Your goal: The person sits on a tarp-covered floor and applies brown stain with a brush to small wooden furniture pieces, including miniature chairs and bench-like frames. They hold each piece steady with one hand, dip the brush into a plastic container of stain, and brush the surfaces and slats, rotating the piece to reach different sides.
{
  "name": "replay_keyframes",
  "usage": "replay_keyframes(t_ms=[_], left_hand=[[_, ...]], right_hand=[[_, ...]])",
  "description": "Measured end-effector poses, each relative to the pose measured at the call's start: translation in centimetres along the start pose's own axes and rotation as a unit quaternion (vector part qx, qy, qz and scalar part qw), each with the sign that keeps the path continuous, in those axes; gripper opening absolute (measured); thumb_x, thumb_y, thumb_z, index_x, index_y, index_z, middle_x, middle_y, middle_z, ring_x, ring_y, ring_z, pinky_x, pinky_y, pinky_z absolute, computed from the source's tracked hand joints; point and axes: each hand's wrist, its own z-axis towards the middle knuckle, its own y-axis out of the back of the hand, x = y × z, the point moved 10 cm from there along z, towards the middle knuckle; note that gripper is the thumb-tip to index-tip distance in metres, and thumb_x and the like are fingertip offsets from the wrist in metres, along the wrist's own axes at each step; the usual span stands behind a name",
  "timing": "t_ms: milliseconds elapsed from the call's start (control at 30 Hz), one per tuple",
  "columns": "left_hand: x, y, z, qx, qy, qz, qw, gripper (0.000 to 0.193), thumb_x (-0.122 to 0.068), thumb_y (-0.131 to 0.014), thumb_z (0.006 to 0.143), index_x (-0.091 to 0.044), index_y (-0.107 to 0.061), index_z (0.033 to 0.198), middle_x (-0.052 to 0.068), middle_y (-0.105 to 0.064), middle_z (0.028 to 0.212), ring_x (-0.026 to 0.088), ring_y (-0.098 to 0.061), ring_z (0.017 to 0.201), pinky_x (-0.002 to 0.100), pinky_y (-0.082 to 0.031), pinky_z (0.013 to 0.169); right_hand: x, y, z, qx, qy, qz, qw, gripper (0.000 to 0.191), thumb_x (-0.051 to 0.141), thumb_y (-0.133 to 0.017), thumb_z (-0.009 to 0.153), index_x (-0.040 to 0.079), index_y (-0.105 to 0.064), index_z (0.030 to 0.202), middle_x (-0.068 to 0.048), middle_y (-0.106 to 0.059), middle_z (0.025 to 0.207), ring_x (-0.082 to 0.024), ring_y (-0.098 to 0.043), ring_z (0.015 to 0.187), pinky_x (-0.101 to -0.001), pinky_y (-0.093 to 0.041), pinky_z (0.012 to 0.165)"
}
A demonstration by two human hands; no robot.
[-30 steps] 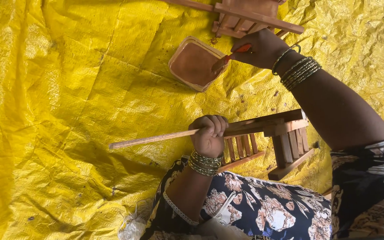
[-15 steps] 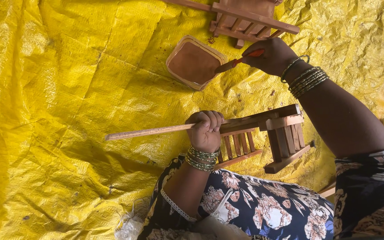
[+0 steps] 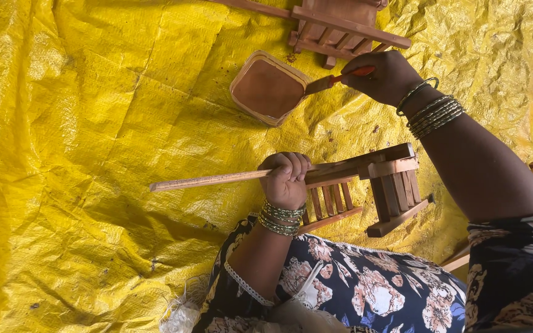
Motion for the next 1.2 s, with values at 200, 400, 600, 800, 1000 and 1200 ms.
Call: replay_keyframes(t_ms=[200,400,600,800,1000,1200], left_hand=[[-0.4,-0.1,0.1,0.001,-0.01,0.001,1.0,0.027,-0.012,-0.052,0.092,-0.01,-0.041,0.067,0.002,-0.04,0.058,0.015,-0.036,0.053,0.034,-0.037,0.057],[-0.7,0.0,0.2,-0.006,-0.006,0.005,1.0,0.027,-0.013,-0.051,0.092,-0.01,-0.041,0.067,0.002,-0.04,0.058,0.015,-0.037,0.053,0.034,-0.038,0.058],[-1.0,0.1,0.1,-0.029,0.001,0.026,0.999,0.025,-0.014,-0.051,0.09,-0.012,-0.04,0.068,0.001,-0.039,0.059,0.016,-0.039,0.054,0.038,-0.043,0.065],[-1.2,0.4,0.2,-0.029,-0.003,0.02,0.999,0.025,-0.016,-0.051,0.089,-0.012,-0.041,0.067,0.002,-0.04,0.058,0.017,-0.04,0.053,0.038,-0.044,0.066],[-0.8,1.8,0.4,-0.024,-0.012,0.006,1.0,0.026,-0.017,-0.051,0.09,-0.014,-0.043,0.066,-0.001,-0.04,0.055,0.016,-0.039,0.049,0.038,-0.044,0.062],[-0.4,4.0,0.6,-0.035,-0.009,-0.01,0.999,0.03,-0.019,-0.052,0.091,-0.018,-0.042,0.063,-0.002,-0.041,0.053,0.015,-0.038,0.047,0.036,-0.045,0.06]], right_hand=[[4.0,-1.7,-0.1,0.032,0.164,-0.001,0.986,0.027,0.014,-0.071,0.093,0.011,-0.073,0.12,-0.012,-0.075,0.114,-0.028,-0.073,0.101,-0.0386,-0.059,0.089],[3.3,-5.5,0.1,0.124,0.144,-0.101,0.977,0.032,0.004,-0.066,0.089,0.015,-0.074,0.118,-0.008,-0.074,0.118,-0.03,-0.072,0.1,-0.0408,-0.058,0.087],[2.5,-5.7,-0.6,0.161,0.115,-0.122,0.973,0.036,-0.001,-0.063,0.088,0.017,-0.074,0.118,-0.004,-0.073,0.122,-0.028,-0.072,0.102,-0.0394,-0.058,0.088],[3.1,-4.8,-1.2,0.149,0.129,-0.107,0.975,0.033,0.0,-0.065,0.086,0.015,-0.076,0.112,-0.006,-0.073,0.122,-0.029,-0.071,0.104,-0.0409,-0.057,0.089],[2.9,-3.7,-2.1,0.141,0.045,-0.074,0.986,0.033,0.001,-0.064,0.091,0.017,-0.075,0.118,-0.008,-0.076,0.114,-0.027,-0.072,0.099,-0.0397,-0.057,0.089],[0.7,1.5,-7.0,-0.022,-0.011,0.103,0.994,0.027,0.01,-0.072,0.093,0.01,-0.073,0.121,-0.01,-0.076,0.11,-0.021,-0.073,0.099,-0.0355,-0.058,0.089]])
